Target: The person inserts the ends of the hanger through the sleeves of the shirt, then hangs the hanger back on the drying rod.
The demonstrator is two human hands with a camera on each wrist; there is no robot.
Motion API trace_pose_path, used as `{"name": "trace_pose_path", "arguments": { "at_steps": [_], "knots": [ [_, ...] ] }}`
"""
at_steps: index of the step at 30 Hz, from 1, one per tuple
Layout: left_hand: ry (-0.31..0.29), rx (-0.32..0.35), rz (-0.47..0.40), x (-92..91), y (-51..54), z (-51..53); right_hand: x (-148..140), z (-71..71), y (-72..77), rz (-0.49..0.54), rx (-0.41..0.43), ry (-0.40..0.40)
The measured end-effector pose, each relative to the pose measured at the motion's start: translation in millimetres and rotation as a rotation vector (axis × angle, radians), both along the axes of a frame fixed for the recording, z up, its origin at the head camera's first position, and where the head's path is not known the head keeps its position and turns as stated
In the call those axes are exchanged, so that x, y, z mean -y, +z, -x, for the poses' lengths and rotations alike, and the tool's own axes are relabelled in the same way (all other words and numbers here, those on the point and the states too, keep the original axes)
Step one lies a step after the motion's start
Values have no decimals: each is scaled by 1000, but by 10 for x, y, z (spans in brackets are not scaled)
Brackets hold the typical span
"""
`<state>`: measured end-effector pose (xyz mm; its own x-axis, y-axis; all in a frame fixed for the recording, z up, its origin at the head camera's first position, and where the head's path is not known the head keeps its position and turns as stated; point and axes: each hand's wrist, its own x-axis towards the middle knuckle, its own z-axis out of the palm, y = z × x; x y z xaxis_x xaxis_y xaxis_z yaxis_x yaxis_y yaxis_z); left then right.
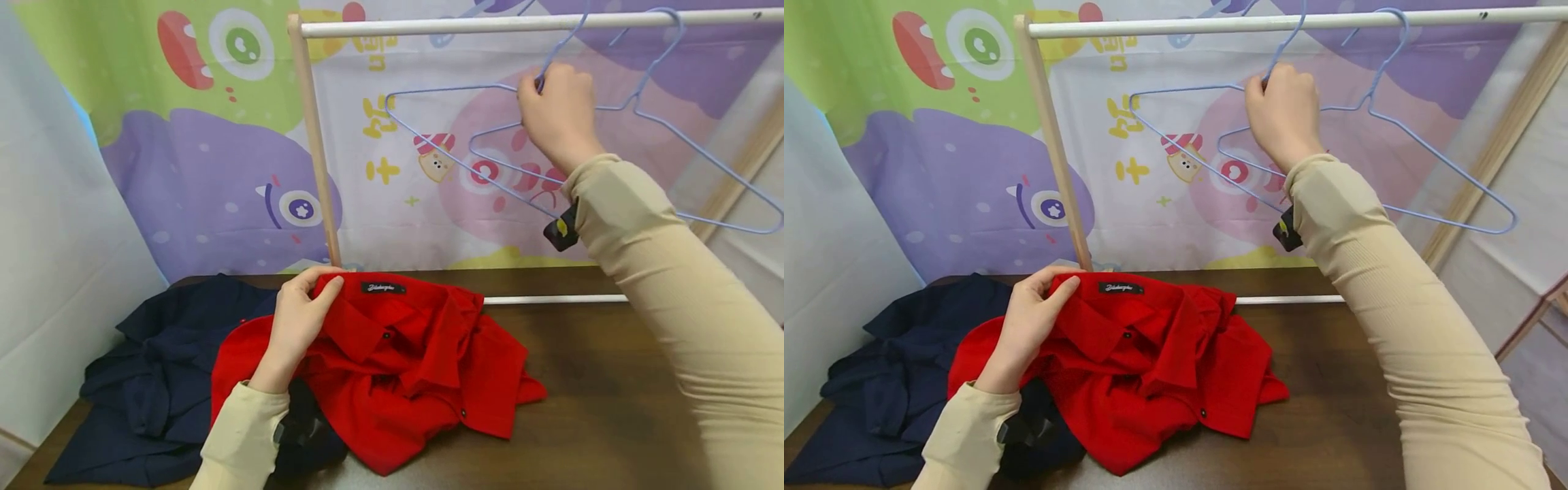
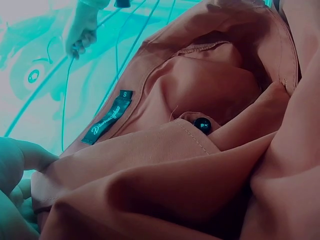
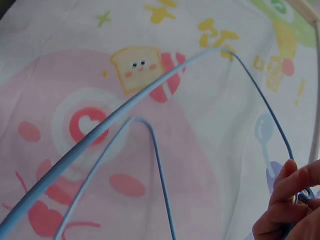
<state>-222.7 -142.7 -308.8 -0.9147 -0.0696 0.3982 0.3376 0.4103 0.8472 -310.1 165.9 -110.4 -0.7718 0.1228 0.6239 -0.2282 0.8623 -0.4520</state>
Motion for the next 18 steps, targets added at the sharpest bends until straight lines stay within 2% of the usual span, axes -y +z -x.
{"name": "trace_pose_path", "arguments": {
  "at_steps": [4, 7, 12, 18],
  "knots": [
    [-3, 7, -2, 4, 4, -3, 14, -120, -69, 79, 32, 62],
    [-3, 16, 1, 4, 2, -9, 50, -206, -180, 124, 21, 98],
    [-9, 16, 5, 2, 8, -9, 117, -325, -388, 145, -55, 138],
    [-12, 14, 0, 6, 14, -11, 164, -475, -544, 176, -100, 200]
  ]
}}
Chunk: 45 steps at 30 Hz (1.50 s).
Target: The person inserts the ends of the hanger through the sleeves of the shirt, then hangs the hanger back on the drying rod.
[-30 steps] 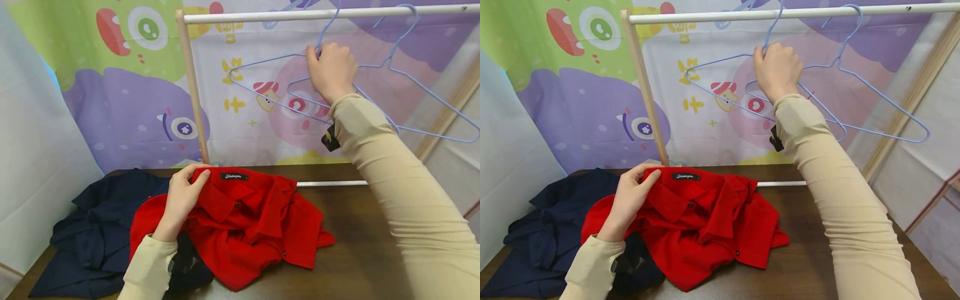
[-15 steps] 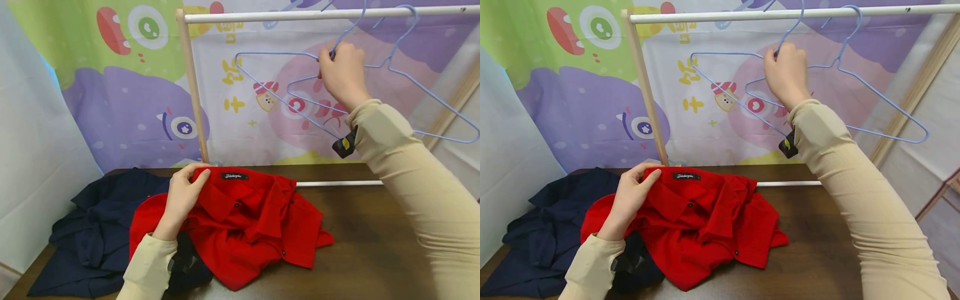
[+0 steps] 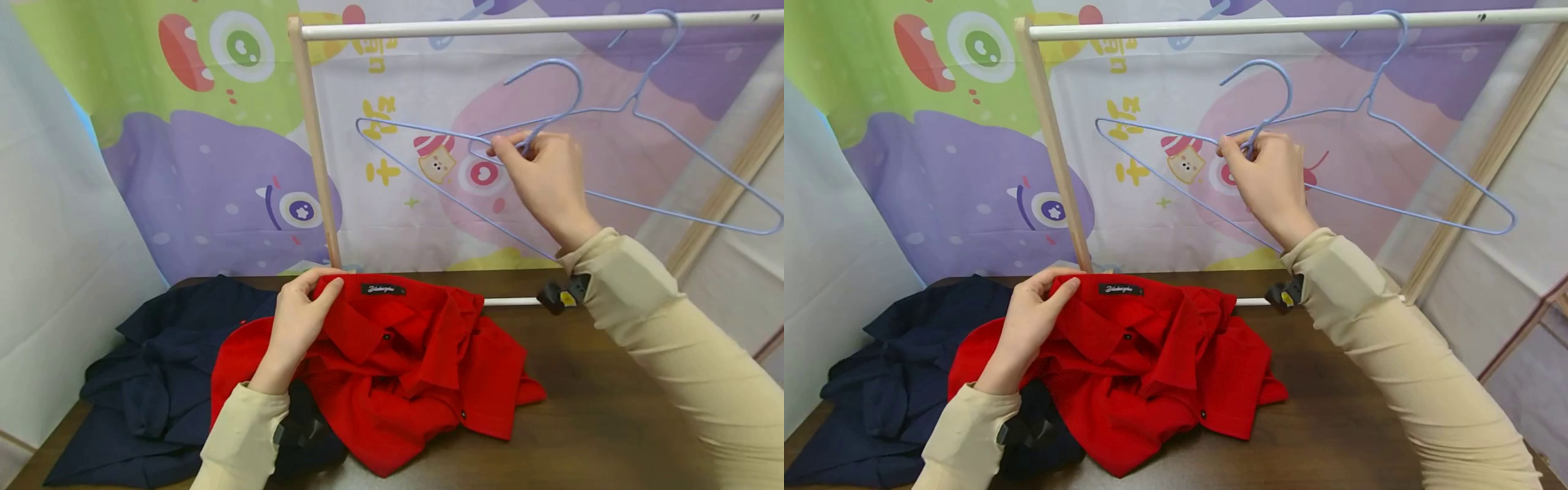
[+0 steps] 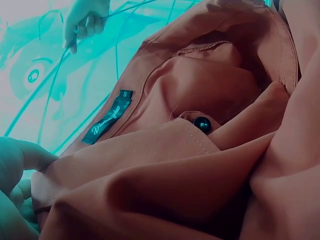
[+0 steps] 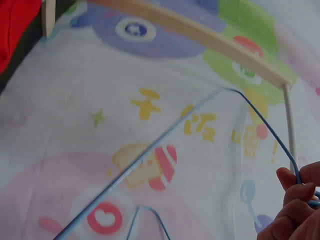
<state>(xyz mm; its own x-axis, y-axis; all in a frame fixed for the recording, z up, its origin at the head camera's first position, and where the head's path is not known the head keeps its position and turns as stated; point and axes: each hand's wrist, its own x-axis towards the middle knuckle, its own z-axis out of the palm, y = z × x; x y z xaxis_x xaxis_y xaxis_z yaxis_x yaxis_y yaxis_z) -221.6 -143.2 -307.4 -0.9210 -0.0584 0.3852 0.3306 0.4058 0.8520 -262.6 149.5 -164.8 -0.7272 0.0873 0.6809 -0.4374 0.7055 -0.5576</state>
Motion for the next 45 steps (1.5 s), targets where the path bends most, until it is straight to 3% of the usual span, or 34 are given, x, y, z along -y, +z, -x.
{"name": "trace_pose_path", "arguments": {
  "at_steps": [5, 8, 17, 21, 27, 33, 40, 45],
  "knots": [
    [6, -6, -1, -5, 10, -2, 48, -131, -89, 97, 37, 57],
    [4, -3, -7, -9, 11, -5, 64, -196, -131, 194, 38, 142],
    [9, 34, -40, -28, 4, -7, 120, -342, -176, 642, 18, 555],
    [24, 43, -42, -26, 1, -3, 146, -421, -151, 755, 62, 625],
    [22, 38, -42, -32, 1, -5, 197, -503, -101, 949, 91, 798],
    [22, 36, -24, -46, -3, -20, 279, -489, -115, 1033, 57, 905],
    [12, 14, -10, -66, 21, -46, 399, -453, -211, 1135, -13, 975],
    [-3, -17, -23, -79, 65, -99, 511, -432, -322, 1074, -59, 1022]
  ]
}}
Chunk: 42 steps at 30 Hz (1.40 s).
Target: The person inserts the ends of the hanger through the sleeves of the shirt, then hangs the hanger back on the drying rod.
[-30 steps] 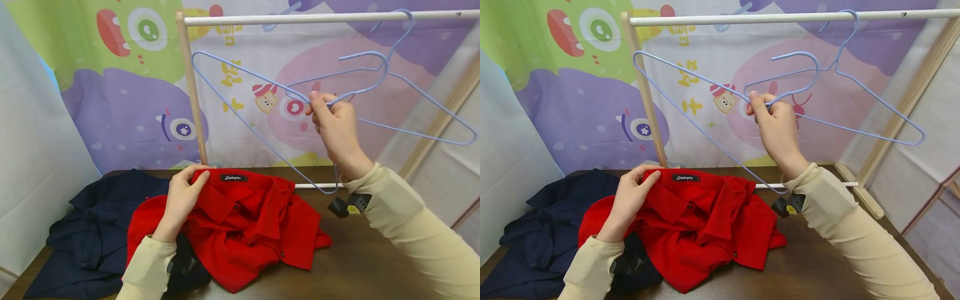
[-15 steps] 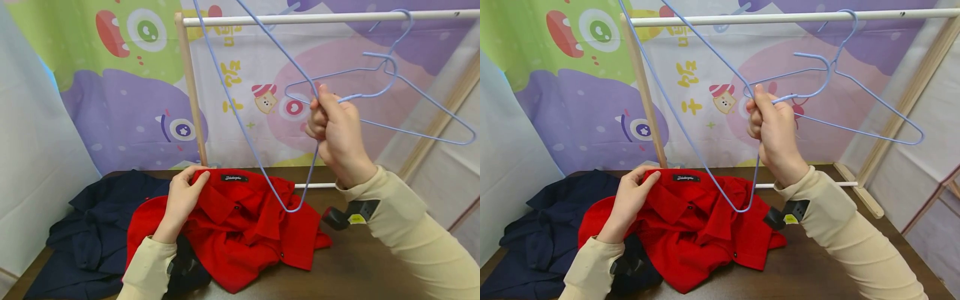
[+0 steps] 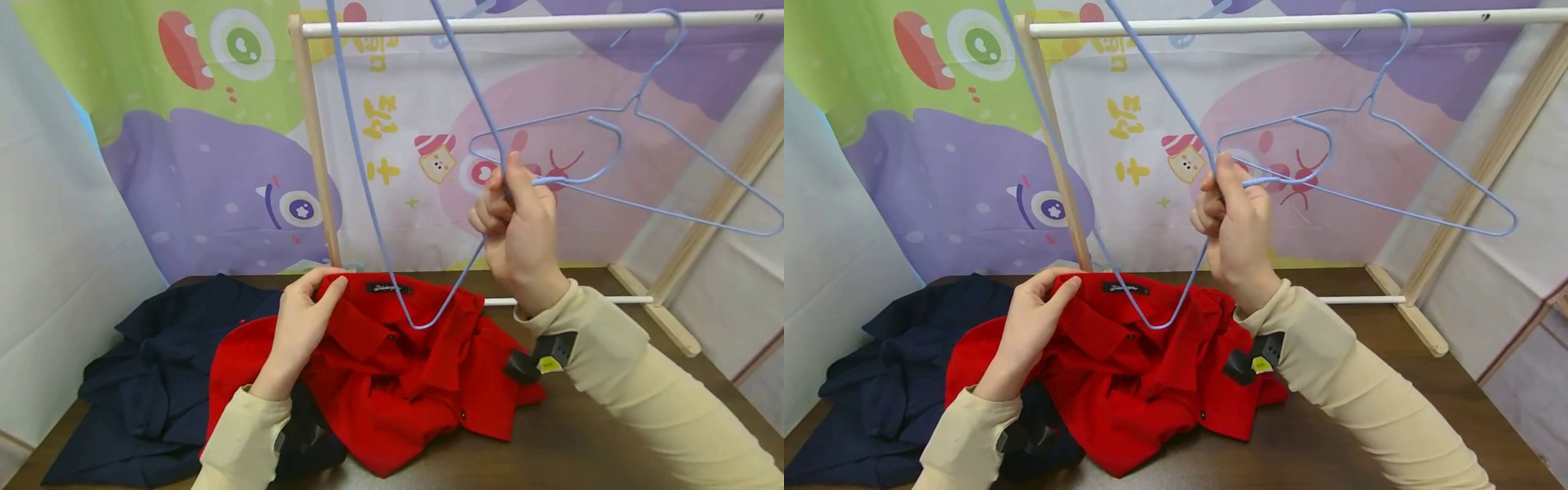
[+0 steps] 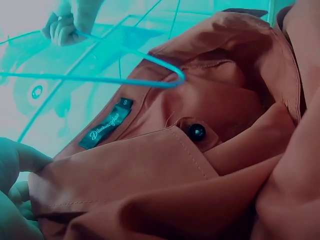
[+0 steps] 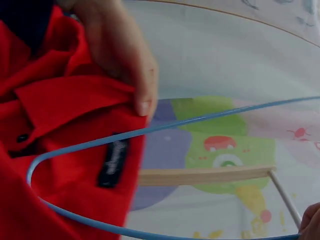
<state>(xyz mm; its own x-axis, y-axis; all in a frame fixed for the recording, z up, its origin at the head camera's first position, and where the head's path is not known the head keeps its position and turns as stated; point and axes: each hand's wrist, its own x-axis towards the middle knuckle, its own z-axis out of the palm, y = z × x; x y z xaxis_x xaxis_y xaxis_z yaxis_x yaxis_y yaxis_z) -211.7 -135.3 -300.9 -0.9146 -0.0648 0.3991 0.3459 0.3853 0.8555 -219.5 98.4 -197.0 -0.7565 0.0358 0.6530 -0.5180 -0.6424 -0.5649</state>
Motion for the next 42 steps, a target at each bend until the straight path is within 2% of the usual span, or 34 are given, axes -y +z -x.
{"name": "trace_pose_path", "arguments": {
  "at_steps": [6, 10, 19, 22, 28, 32, 35, 39, 42],
  "knots": [
    [-26, -45, -13, -14, 70, -76, 63, 10, -175, -109, -88, 7],
    [-49, -52, -23, -27, 104, -130, 88, 36, -272, -171, -147, 15],
    [-73, -99, -114, -30, 234, -292, 125, 55, -322, -181, -198, 197],
    [-80, -102, -133, -24, 267, -328, 146, 49, -348, -203, -222, 224],
    [-122, -117, -190, -27, 319, -421, 211, 39, -467, -310, -222, 155],
    [-89, -148, -190, -16, 359, -466, 227, 57, -520, -354, -217, 113],
    [-72, -153, -179, 5, 387, -478, 208, 81, -540, -410, -216, 32],
    [-102, -151, -189, 38, 418, -494, 164, 104, -552, -510, -207, -81],
    [-115, -162, -200, 53, 427, -506, 138, 122, -555, -569, -214, -126]
  ]
}}
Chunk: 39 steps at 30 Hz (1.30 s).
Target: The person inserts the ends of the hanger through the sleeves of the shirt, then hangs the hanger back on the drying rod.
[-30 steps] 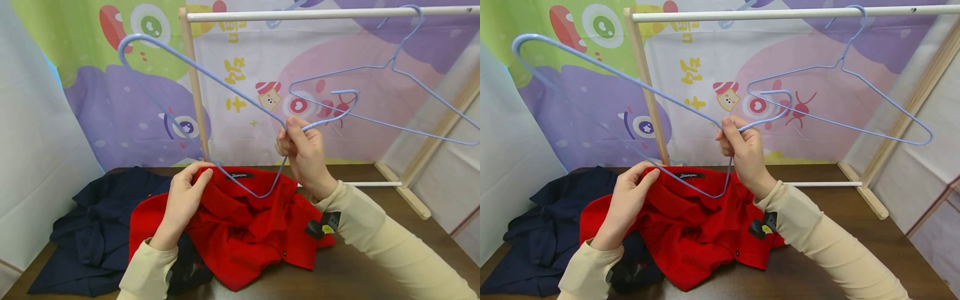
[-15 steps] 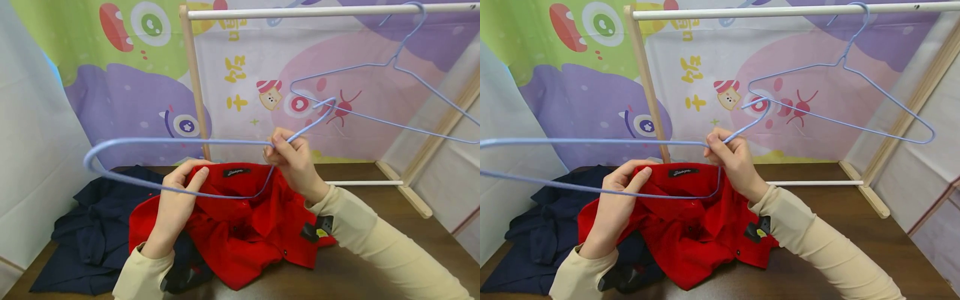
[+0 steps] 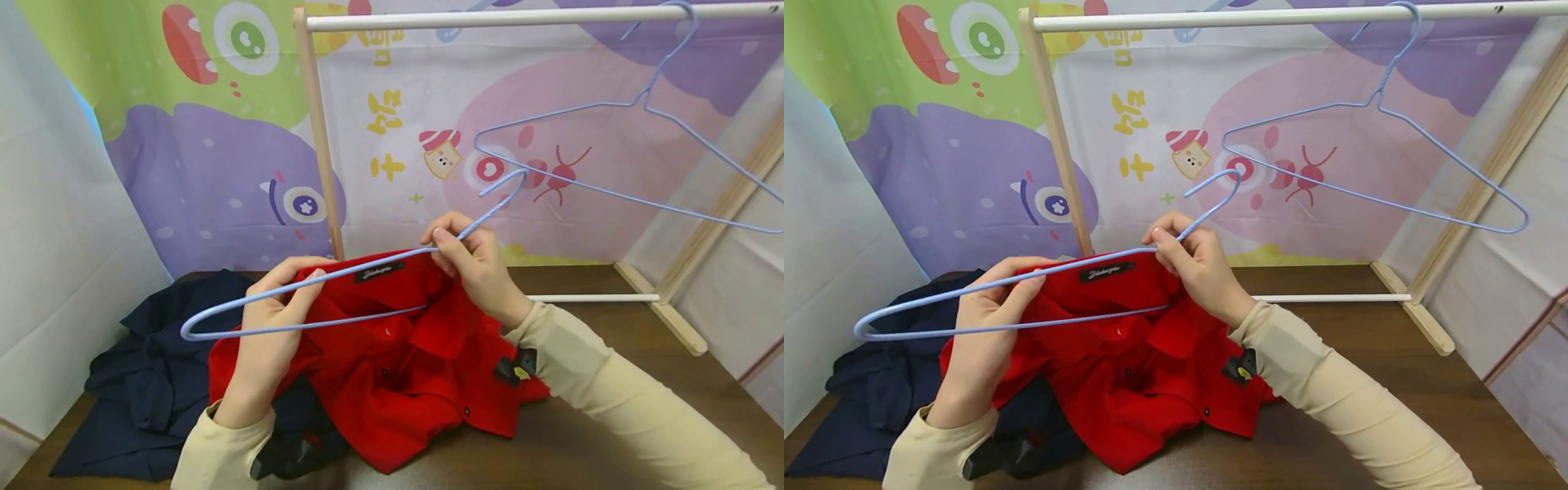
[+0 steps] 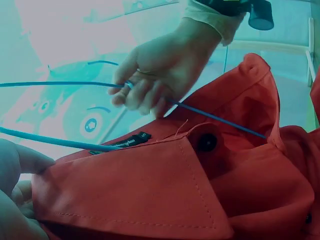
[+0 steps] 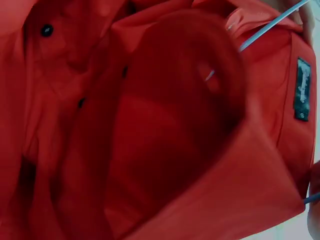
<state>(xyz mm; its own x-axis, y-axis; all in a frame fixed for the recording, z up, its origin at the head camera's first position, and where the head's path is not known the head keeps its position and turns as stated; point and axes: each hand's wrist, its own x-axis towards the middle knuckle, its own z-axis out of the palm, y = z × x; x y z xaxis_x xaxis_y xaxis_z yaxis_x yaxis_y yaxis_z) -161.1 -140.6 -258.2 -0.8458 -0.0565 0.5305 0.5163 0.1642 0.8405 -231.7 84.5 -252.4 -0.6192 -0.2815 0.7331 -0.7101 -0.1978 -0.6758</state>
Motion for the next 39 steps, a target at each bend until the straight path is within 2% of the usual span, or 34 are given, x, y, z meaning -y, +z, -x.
{"name": "trace_pose_path", "arguments": {
  "at_steps": [7, 10, 17, 24, 31, 35, 39],
  "knots": [
    [-11, -39, -58, 10, 2, -23, -37, 52, -26, 9, 1, -22],
    [-5, -44, -48, 18, 8, -30, -63, 74, -46, 31, 11, -33],
    [28, 26, -29, 39, 36, -52, -138, 137, -103, 53, 14, -78],
    [72, 7, -41, 52, 57, -72, -222, 195, -146, 38, 19, -135],
    [48, 19, -88, 59, 92, -85, -303, 210, -183, 9, 30, -182],
    [7, 5, -123, 78, 101, -104, -345, 220, -201, -2, 21, -212],
    [0, 0, -134, 96, 109, -119, -382, 227, -229, -25, 12, -241]
  ]
}}
